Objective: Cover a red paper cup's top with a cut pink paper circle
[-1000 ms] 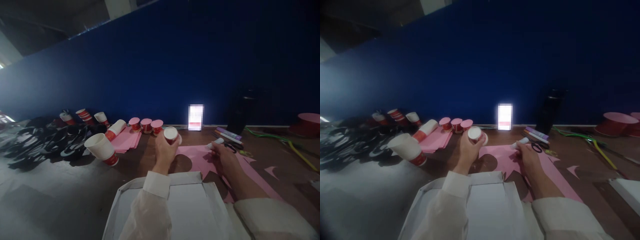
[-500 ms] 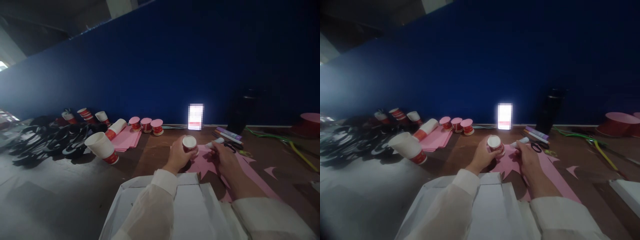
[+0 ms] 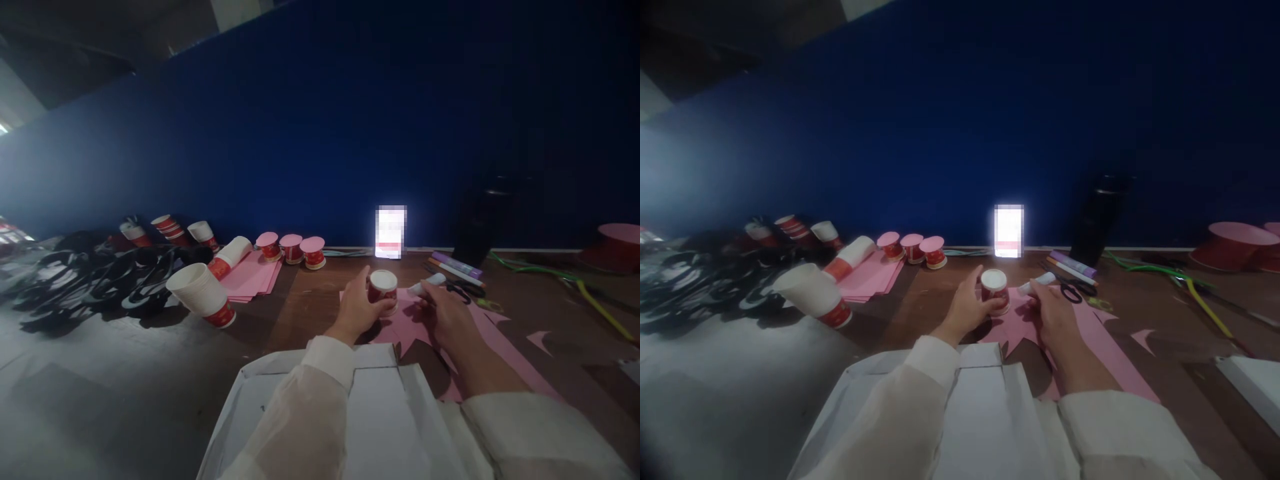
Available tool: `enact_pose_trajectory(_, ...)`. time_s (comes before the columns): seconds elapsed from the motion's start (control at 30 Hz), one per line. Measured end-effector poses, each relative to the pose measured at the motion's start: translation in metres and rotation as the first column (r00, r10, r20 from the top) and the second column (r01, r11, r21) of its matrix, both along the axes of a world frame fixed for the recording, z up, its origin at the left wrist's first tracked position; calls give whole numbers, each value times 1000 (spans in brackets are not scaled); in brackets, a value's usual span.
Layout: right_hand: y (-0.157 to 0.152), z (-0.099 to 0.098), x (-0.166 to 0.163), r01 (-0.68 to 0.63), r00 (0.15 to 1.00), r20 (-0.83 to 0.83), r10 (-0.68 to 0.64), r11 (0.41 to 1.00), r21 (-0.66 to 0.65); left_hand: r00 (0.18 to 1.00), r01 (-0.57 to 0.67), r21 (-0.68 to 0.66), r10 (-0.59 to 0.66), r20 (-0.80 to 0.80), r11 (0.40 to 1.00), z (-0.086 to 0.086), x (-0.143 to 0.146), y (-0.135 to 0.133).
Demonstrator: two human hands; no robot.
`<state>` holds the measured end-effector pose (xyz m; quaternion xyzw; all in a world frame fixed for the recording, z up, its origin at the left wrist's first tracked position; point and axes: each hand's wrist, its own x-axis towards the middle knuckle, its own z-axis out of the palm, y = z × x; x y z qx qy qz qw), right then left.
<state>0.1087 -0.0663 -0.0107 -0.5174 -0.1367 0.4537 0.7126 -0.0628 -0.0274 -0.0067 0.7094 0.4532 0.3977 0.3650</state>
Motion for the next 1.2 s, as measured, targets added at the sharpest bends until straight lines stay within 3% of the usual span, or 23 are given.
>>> enact_pose_trajectory(0.13,3,-3,2,9,1000,-24,-9,1000,3,984,-60,-128,81,161,990,0,-12,11)
enact_pose_trajectory(0.23,3,-1,2,28,998,-48,-28,1000,12,967,-140,-176,173,189,974,-2,-24,22)
enact_pose_trajectory(0.33,2,3,2,48,996,-73,-46,998,27,984,-111,-240,140,110,965,-4,-31,25)
enact_pose_trajectory(0.6,-2,14,-4,10,993,-114,-7,1000,24,989,5,-185,-33,-146,983,-2,-27,10)
enact_pose_trajectory(0.9,-2,16,-11,-41,991,-129,38,999,-17,959,-2,-114,-31,-282,993,-3,-16,5)
enact_pose_trajectory(1.2,-1,12,-7,-10,985,-172,15,999,31,922,-1,-87,-33,-385,996,-2,-23,10)
